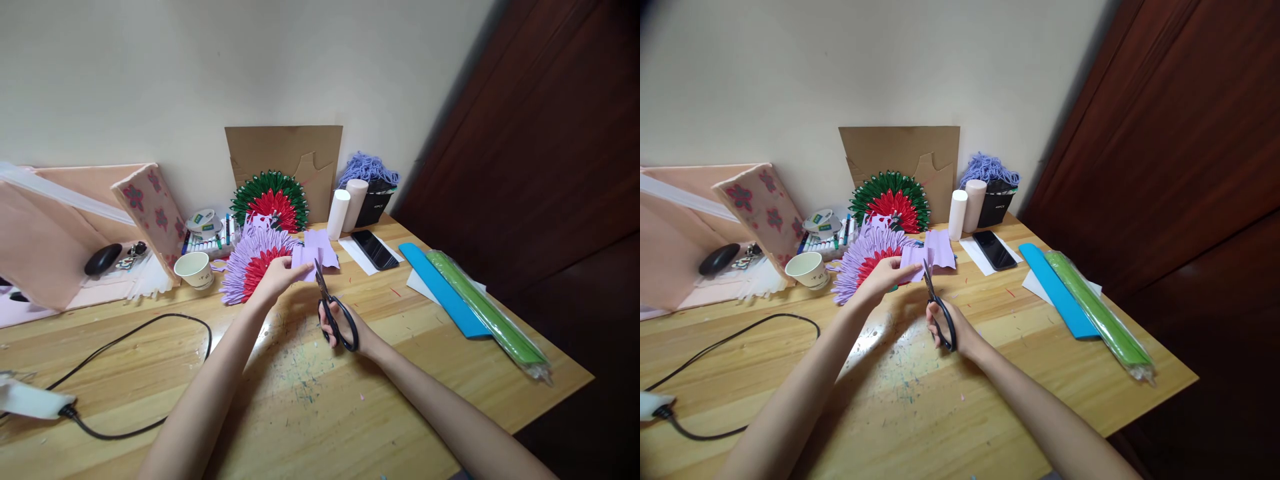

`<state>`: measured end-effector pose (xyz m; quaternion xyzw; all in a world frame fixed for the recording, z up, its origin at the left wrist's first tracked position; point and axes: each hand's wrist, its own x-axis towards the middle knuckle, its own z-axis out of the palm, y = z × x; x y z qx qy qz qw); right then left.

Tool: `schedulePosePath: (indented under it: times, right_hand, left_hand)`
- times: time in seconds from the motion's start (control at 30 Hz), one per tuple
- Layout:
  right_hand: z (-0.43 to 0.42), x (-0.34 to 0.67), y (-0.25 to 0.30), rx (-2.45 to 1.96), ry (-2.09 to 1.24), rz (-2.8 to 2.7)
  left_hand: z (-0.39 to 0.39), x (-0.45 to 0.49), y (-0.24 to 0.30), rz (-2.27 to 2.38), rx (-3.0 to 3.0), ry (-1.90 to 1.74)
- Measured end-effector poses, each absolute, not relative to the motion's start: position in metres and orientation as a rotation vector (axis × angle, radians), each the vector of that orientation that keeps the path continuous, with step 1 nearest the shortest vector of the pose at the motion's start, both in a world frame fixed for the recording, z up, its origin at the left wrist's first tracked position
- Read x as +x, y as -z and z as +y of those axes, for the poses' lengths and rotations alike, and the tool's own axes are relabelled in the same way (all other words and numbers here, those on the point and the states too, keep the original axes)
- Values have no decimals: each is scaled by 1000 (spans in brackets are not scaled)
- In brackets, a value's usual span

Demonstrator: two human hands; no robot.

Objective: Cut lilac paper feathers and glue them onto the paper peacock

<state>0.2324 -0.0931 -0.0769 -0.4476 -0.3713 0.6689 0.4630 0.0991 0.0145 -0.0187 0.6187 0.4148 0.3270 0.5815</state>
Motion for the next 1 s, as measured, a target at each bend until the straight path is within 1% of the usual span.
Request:
schedulePosePath:
  times: [0.13, 0.27, 0.6, 0.8, 0.9, 1.0]
  right_hand:
    - [-90, 234, 77, -1053, -1716, -862]
    - [-88, 233, 77, -1056, -1721, -852]
    - [-95, 228, 76, -1208, -1570, -985]
    - [-91, 229, 72, -1186, -1651, -916]
    - [-91, 229, 68, -1165, -1683, -890]
    - [-95, 229, 68, -1153, -1621, -986]
  left_hand:
    - [16, 98, 19, 964, 1415, -762]
    - [17, 98, 19, 994, 1387, -778]
    - [17, 99, 18, 1101, 1264, -924]
    - [14, 97, 10, 988, 1175, -775]
    - [14, 96, 8, 996, 1135, -793]
    - [14, 96, 8, 999, 1092, -816]
